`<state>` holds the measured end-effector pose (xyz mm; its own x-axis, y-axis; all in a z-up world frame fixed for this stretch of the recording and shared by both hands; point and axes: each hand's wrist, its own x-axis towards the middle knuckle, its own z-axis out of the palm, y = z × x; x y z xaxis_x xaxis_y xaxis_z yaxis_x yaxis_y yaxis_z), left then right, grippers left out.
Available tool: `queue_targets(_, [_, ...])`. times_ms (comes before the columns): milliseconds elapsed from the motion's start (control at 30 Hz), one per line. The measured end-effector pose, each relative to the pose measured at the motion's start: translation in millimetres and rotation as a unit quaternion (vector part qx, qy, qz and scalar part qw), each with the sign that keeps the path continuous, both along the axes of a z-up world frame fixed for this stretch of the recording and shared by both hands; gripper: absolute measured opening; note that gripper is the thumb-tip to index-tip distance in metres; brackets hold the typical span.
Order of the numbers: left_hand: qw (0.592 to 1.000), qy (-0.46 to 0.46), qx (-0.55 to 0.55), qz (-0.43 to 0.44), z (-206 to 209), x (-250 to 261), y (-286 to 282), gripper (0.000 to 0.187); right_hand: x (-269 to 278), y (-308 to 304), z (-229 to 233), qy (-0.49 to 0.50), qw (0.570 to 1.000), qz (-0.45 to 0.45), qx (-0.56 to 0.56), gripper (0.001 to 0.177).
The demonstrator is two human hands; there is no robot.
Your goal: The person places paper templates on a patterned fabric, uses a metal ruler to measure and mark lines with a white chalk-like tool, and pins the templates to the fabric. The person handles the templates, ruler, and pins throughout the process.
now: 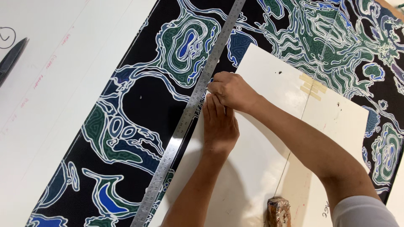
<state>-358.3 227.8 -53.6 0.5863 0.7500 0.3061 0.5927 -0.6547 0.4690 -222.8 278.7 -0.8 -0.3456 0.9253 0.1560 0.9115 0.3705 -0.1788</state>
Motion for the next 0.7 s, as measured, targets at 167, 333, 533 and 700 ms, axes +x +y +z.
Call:
queue_targets(167, [1.0,0.014,-0.011,-0.004,3.4,-1.2,-0.9,0.06,6.5,-2.8,8.1,-0.059,0.998,0.027,-0.02,0.006])
queue_targets(333, [0.999,0.043,0.006,0.003,7.0,-4.3,-0.2,0.055,22.1,-4.3,29.0,-0.187,0.974,0.122,0.03,0.009])
queue_targets(533, [0.998,0.06,0.004,0.006,7.5,-2.2,-0.8,0.056,47.2,-4.8,40.8,-0.273,0.941,0.191,0.056,0.017])
queue_targets(700, [0.997,0.071,0.0,-0.002,6.1,-0.8,-1.3,0.055,69.7,-1.7,41.4,-0.305,0.932,0.169,0.096,0.018])
